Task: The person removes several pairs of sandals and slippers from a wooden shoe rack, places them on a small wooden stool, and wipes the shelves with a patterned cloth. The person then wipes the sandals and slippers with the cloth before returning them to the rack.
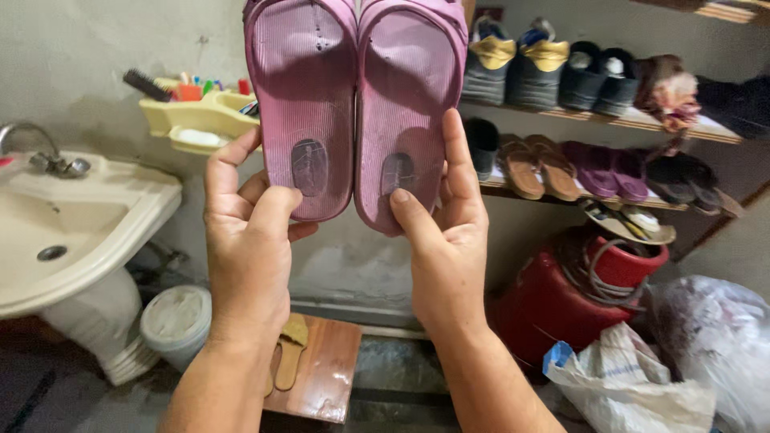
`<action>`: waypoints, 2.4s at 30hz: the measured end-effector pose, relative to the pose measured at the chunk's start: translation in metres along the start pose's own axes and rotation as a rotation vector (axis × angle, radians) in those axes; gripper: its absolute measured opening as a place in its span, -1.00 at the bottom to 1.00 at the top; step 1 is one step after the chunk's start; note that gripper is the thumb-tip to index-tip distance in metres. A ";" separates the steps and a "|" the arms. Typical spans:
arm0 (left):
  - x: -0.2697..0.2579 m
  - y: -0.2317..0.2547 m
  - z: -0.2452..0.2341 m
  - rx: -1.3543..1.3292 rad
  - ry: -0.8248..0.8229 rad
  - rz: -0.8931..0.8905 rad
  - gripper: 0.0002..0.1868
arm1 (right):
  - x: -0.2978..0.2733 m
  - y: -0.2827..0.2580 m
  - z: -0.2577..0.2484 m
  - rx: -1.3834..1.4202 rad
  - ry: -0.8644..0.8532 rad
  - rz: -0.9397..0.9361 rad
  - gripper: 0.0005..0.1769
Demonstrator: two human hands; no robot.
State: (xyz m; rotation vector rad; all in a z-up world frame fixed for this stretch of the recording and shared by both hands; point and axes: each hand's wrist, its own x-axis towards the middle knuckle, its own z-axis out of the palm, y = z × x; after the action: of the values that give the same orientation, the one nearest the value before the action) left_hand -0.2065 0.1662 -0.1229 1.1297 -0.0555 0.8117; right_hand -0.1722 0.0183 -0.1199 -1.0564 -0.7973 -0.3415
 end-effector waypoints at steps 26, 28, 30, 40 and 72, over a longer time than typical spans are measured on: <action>0.001 -0.130 -0.123 0.017 0.213 -0.039 -0.42 | -0.049 0.174 0.015 0.065 -0.074 0.427 -0.06; -0.001 -0.142 -0.130 0.007 0.215 -0.038 -0.41 | -0.056 0.185 0.015 0.081 -0.082 0.432 -0.06; -0.003 -0.156 -0.137 -0.030 0.218 -0.043 -0.41 | -0.062 0.197 0.013 0.088 -0.081 0.461 -0.05; -0.022 -0.223 -0.172 0.034 0.252 -0.126 -0.34 | -0.098 0.253 -0.003 0.096 -0.045 0.632 -0.04; -0.151 -0.575 -0.339 0.287 0.311 -0.525 -0.31 | -0.352 0.554 -0.131 0.050 0.104 0.970 -0.03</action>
State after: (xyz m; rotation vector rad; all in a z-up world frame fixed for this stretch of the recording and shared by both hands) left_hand -0.0885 0.2581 -0.7906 1.1986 0.6111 0.5207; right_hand -0.0218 0.1260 -0.7630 -1.2414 -0.1357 0.4450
